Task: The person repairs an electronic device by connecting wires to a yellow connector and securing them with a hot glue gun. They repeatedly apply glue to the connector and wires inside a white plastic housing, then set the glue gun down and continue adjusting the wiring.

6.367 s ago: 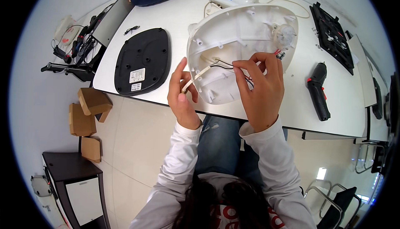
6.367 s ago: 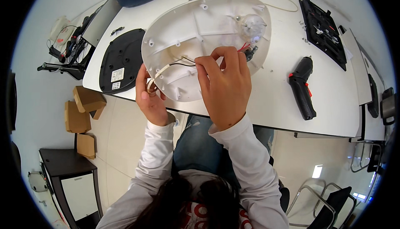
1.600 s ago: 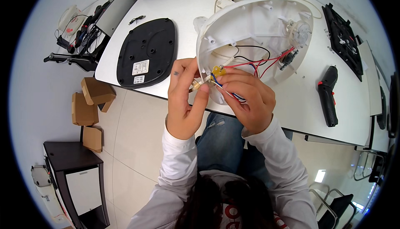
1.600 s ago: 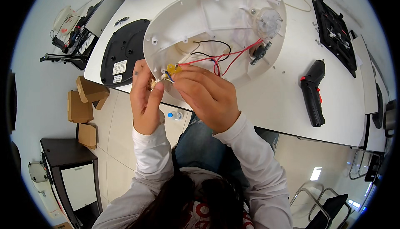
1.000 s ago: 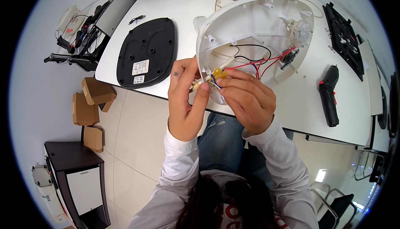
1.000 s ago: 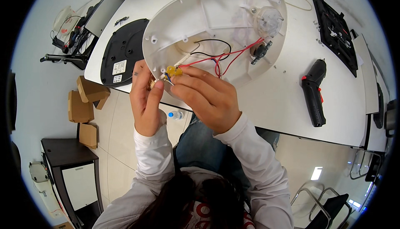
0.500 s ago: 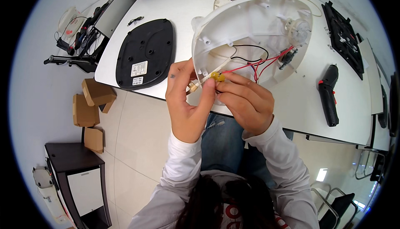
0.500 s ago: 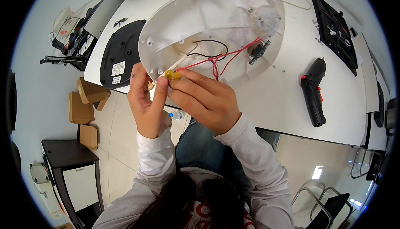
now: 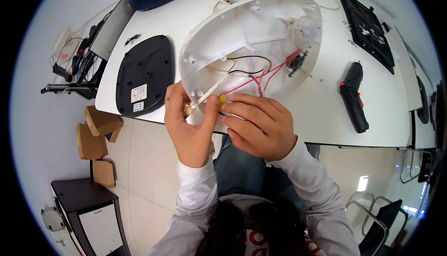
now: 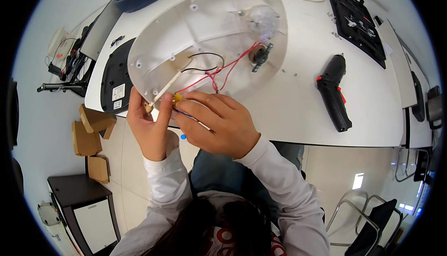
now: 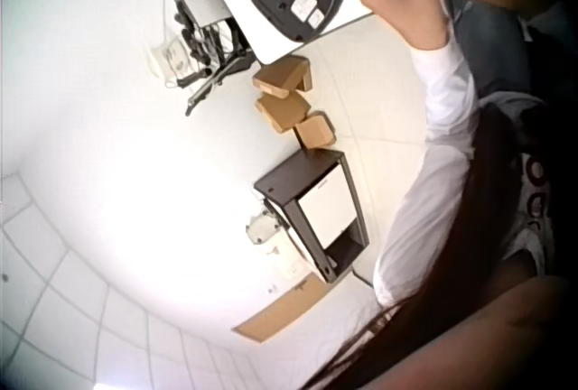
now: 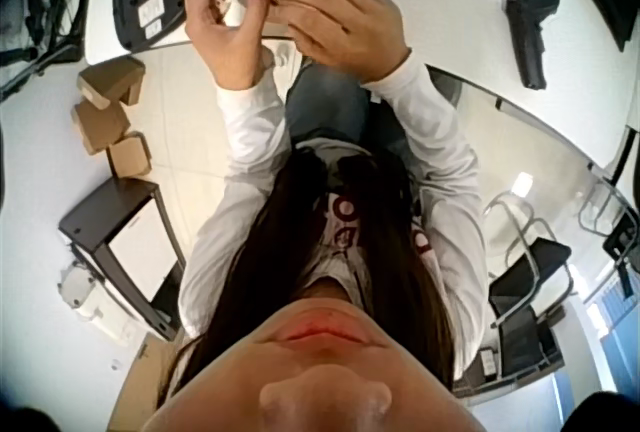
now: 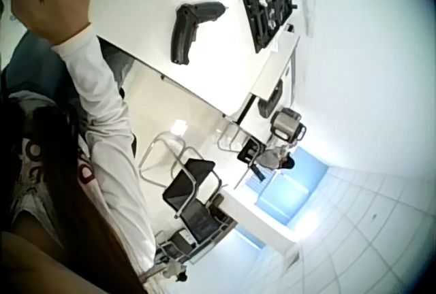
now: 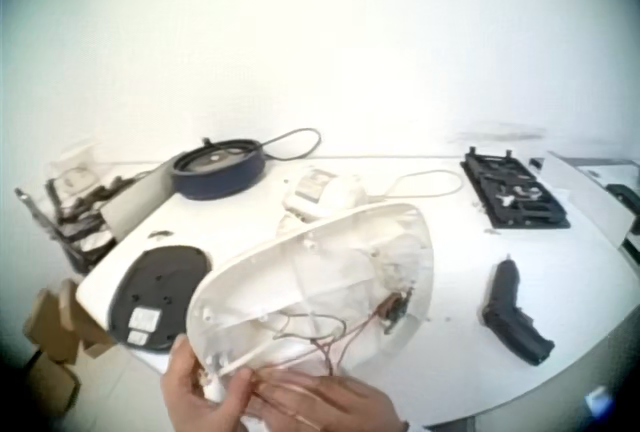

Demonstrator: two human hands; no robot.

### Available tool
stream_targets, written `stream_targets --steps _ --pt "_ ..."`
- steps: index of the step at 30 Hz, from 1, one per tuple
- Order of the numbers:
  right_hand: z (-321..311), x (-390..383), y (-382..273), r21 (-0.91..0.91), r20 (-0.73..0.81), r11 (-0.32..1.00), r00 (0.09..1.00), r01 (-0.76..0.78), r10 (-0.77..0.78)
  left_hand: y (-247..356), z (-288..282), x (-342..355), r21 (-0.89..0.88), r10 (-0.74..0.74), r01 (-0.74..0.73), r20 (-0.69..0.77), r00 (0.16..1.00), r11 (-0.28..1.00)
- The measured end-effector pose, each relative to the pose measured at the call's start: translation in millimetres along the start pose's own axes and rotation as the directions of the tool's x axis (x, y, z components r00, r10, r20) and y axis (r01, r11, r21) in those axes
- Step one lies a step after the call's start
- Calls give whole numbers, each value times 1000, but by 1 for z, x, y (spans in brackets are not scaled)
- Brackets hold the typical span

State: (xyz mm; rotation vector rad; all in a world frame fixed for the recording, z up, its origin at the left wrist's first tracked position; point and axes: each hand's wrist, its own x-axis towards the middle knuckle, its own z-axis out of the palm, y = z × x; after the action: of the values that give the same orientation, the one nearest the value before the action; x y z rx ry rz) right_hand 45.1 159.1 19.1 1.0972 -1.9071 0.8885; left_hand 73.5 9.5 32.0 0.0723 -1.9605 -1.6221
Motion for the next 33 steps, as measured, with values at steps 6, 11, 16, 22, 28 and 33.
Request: stream_targets --steps 6,11,16,22,28,33 --pt "-24 -2 13 288 -233 764 732 -577 640 1 -2 -1 32 10 -9 -15 1000 999" --pt "-29 3 24 544 139 281 416 -791 899 1 -1 -1 49 12 -11 -21 1000 999" --pt "-21 1 28 638 199 231 447 -735 872 1 -1 -1 17 2 -2 -16 1000 1000" --pt "-22 0 26 643 188 221 431 -733 883 1 -2 -2 34 -3 3 -2 1000 999" --pt "-17 -3 27 562 143 331 483 -758 864 -2 -1 -2 97 43 -43 8 999 994" --pt "-15 -5 28 510 124 358 479 -782 869 -4 2 -2 121 81 -80 -4 997 989"
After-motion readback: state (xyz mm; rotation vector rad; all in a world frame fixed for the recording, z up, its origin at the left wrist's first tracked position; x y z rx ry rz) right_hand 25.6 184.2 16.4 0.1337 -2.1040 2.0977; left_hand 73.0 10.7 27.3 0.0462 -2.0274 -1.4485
